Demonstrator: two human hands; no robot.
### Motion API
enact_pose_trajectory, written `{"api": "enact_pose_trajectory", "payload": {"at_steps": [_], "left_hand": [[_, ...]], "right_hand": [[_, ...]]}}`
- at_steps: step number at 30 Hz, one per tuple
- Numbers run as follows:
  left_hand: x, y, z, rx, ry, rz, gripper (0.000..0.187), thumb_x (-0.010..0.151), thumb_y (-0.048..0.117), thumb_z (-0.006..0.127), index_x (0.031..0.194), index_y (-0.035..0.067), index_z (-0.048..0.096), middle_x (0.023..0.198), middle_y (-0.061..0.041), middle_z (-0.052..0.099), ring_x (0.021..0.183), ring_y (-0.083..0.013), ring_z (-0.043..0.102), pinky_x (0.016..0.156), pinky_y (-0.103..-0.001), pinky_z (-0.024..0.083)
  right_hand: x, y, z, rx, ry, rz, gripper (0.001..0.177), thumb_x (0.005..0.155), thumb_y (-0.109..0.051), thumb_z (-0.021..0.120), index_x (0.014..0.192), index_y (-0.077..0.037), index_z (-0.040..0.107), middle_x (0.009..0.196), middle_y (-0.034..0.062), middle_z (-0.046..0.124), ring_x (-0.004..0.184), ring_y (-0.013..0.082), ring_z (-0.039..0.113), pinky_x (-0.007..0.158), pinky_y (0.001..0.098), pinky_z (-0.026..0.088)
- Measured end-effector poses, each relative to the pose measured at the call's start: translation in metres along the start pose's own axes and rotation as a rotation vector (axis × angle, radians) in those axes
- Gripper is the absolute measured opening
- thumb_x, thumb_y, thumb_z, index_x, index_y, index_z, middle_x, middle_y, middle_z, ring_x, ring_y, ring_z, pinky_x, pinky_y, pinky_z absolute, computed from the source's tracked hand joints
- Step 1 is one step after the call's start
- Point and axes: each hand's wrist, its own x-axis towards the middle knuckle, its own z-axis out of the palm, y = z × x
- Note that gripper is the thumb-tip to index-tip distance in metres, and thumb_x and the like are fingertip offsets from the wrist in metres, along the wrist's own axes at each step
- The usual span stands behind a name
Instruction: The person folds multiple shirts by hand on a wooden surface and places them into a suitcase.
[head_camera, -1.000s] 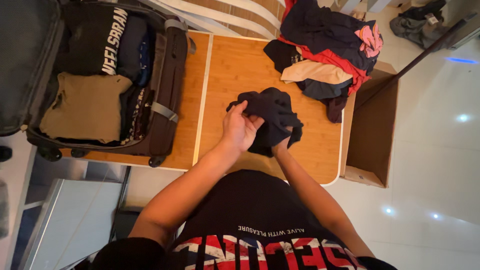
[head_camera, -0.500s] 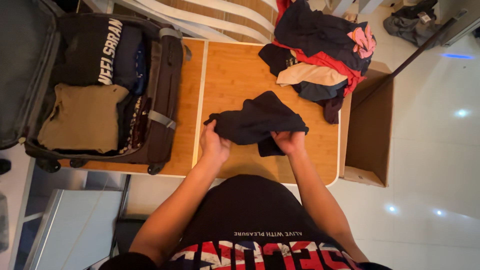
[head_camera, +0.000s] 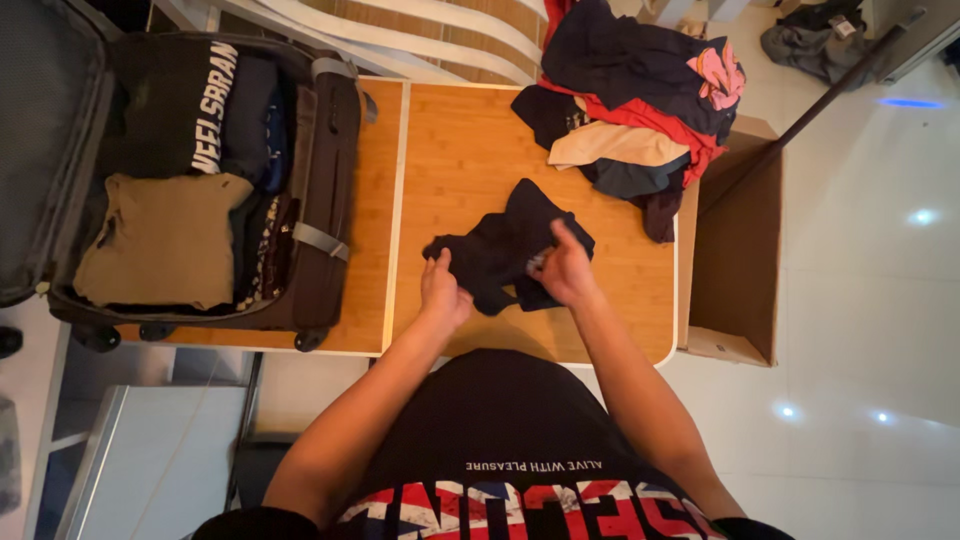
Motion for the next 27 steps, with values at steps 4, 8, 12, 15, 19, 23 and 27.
{"api": "enact_pose_trajectory", "payload": {"at_steps": [4,8,12,15,19,23,27], "left_hand": [[0.036,0.003,0.017,-0.011,-0.079,0.082,0.029,0.102,0.032,0.052,0.126,0.014,0.051,0.121,-0.01,0.067,0.103,-0.0293,0.071,0.081,-0.047,0.064],[0.055,0.033,0.076,-0.001,-0.216,0.156,0.027,0.106,0.034,0.053,0.131,0.026,0.05,0.126,-0.002,0.066,0.101,-0.0275,0.065,0.073,-0.048,0.051],[0.024,0.07,0.135,-0.112,-0.433,0.273,0.032,0.106,0.033,0.052,0.134,0.018,0.05,0.131,-0.007,0.064,0.111,-0.0282,0.067,0.083,-0.051,0.057],[-0.003,0.09,0.14,-0.151,-0.474,0.32,0.038,0.106,0.03,0.053,0.14,0.014,0.047,0.134,-0.007,0.064,0.117,-0.0265,0.066,0.094,-0.046,0.055],[0.009,0.088,0.078,0.052,-0.45,0.556,0.038,0.109,0.023,0.055,0.141,0.002,0.053,0.132,-0.01,0.065,0.12,-0.0222,0.064,0.104,-0.038,0.051],[0.078,0.051,-0.041,0.514,-0.09,0.761,0.026,0.109,0.018,0.051,0.116,-0.001,0.067,0.108,-0.007,0.069,0.1,-0.0152,0.062,0.092,-0.031,0.05],[0.121,-0.002,-0.144,0.632,0.433,0.198,0.027,0.103,0.026,0.056,0.11,0.003,0.067,0.083,-0.013,0.057,0.067,-0.0279,0.051,0.053,-0.046,0.039]], "right_hand": [[0.038,-0.024,-0.016,-0.06,0.143,-0.164,0.031,0.101,-0.026,0.056,0.127,-0.01,0.062,0.126,0.0112,0.07,0.118,0.0318,0.066,0.109,0.0517,0.05],[0.046,-0.104,0.037,-0.059,0.095,-0.412,0.021,0.103,-0.019,0.062,0.118,-0.005,0.067,0.115,0.0125,0.071,0.107,0.0309,0.07,0.101,0.0496,0.055],[0.007,-0.148,0.145,-0.089,-0.051,-0.561,0.027,0.102,-0.012,0.064,0.125,0.001,0.064,0.123,0.0149,0.072,0.113,0.0315,0.071,0.108,0.0473,0.056],[-0.028,-0.132,0.183,-0.287,-0.137,-0.758,0.032,0.1,-0.004,0.067,0.13,-0.005,0.054,0.126,0.0115,0.067,0.118,0.0305,0.069,0.106,0.0488,0.057],[-0.031,-0.082,0.144,-0.652,0.172,-0.978,0.063,0.088,0.007,0.068,0.146,-0.005,0.046,0.136,0.0096,0.059,0.123,0.0229,0.061,0.107,0.0381,0.053],[-0.013,-0.008,0.052,-0.765,0.436,-0.546,0.041,0.081,0.001,0.072,0.117,-0.007,0.055,0.078,0.0056,0.063,0.046,0.0122,0.051,0.036,0.0275,0.038],[0.004,0.056,-0.029,-0.515,0.549,-0.078,0.025,0.087,-0.003,0.079,0.093,-0.004,0.054,0.068,0.0046,0.054,0.045,0.0156,0.049,0.04,0.0322,0.038]]}}
